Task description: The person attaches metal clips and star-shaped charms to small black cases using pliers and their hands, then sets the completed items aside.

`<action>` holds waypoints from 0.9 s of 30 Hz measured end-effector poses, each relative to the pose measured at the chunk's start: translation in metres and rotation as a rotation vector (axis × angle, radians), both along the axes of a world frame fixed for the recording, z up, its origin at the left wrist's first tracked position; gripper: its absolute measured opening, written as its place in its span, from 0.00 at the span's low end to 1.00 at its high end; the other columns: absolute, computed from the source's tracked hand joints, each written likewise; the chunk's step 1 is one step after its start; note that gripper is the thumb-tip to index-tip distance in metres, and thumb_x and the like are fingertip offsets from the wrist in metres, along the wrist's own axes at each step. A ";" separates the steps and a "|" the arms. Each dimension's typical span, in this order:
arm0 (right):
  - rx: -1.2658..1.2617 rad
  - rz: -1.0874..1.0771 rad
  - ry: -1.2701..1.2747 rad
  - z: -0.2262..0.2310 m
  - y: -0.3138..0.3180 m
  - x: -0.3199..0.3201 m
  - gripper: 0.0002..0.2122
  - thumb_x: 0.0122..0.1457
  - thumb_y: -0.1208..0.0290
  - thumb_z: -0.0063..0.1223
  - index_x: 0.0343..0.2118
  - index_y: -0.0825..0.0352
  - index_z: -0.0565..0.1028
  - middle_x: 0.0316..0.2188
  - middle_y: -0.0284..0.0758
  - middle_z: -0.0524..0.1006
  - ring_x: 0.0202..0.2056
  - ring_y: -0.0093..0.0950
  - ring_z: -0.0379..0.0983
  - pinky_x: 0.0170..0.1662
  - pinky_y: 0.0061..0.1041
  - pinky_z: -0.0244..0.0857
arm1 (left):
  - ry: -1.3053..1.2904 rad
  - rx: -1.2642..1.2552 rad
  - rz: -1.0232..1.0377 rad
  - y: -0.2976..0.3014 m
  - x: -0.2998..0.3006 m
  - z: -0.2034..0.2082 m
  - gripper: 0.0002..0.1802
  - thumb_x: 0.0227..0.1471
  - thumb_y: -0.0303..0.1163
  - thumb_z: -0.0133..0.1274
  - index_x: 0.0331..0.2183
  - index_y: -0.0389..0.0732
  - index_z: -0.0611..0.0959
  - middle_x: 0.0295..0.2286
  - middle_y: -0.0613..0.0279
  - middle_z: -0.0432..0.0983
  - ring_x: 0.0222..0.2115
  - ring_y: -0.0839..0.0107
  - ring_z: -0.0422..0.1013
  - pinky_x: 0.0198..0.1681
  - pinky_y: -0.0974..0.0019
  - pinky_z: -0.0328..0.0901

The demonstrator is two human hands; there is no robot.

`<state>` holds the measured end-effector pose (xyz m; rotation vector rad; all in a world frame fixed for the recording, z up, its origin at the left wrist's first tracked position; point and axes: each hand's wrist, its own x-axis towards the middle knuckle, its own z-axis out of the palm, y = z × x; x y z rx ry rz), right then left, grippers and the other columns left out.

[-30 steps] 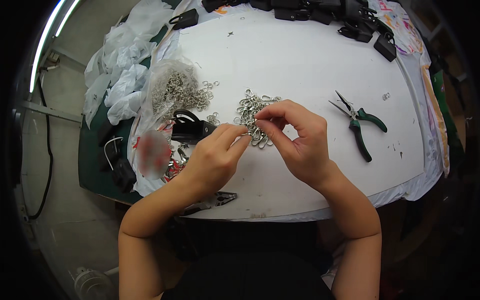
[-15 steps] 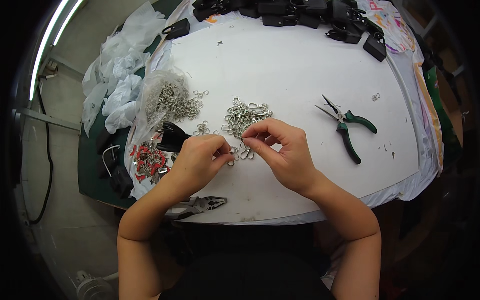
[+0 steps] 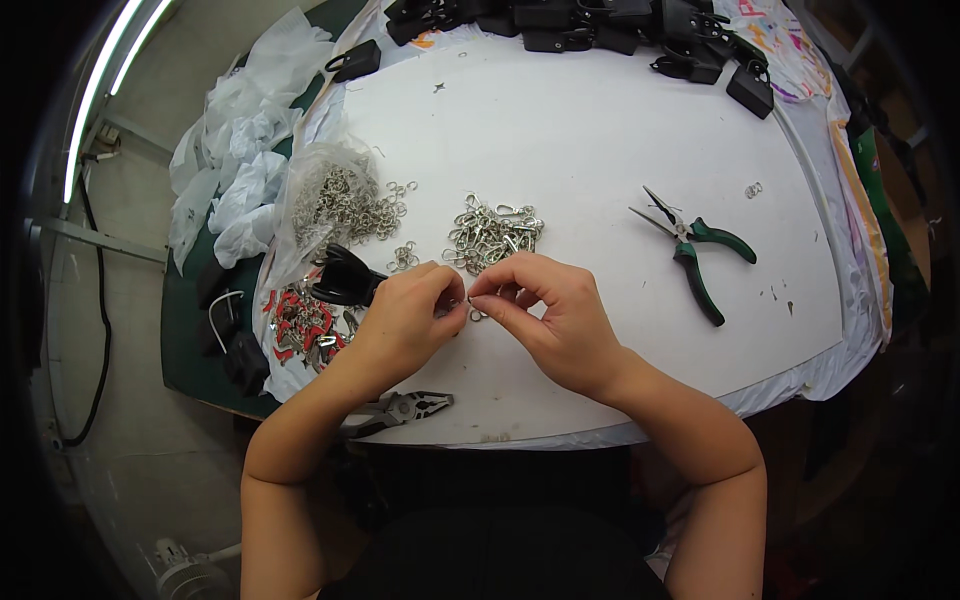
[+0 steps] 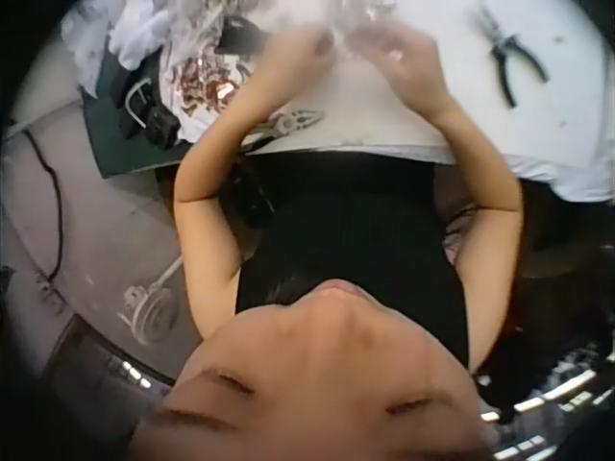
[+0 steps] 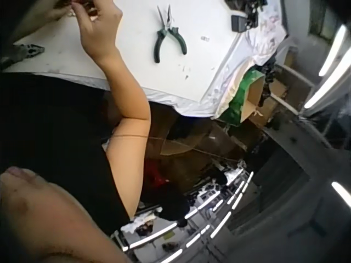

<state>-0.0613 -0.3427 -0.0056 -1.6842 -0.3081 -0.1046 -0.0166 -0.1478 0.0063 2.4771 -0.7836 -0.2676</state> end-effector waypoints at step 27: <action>0.412 0.192 0.414 0.013 -0.002 -0.008 0.05 0.58 0.76 0.59 0.36 0.71 0.79 0.31 0.32 0.80 0.33 0.17 0.75 0.36 0.17 0.69 | 0.606 -0.989 0.205 0.015 -0.035 0.024 0.06 0.51 0.18 0.59 0.34 0.32 0.79 0.34 0.58 0.79 0.36 0.75 0.76 0.44 0.71 0.72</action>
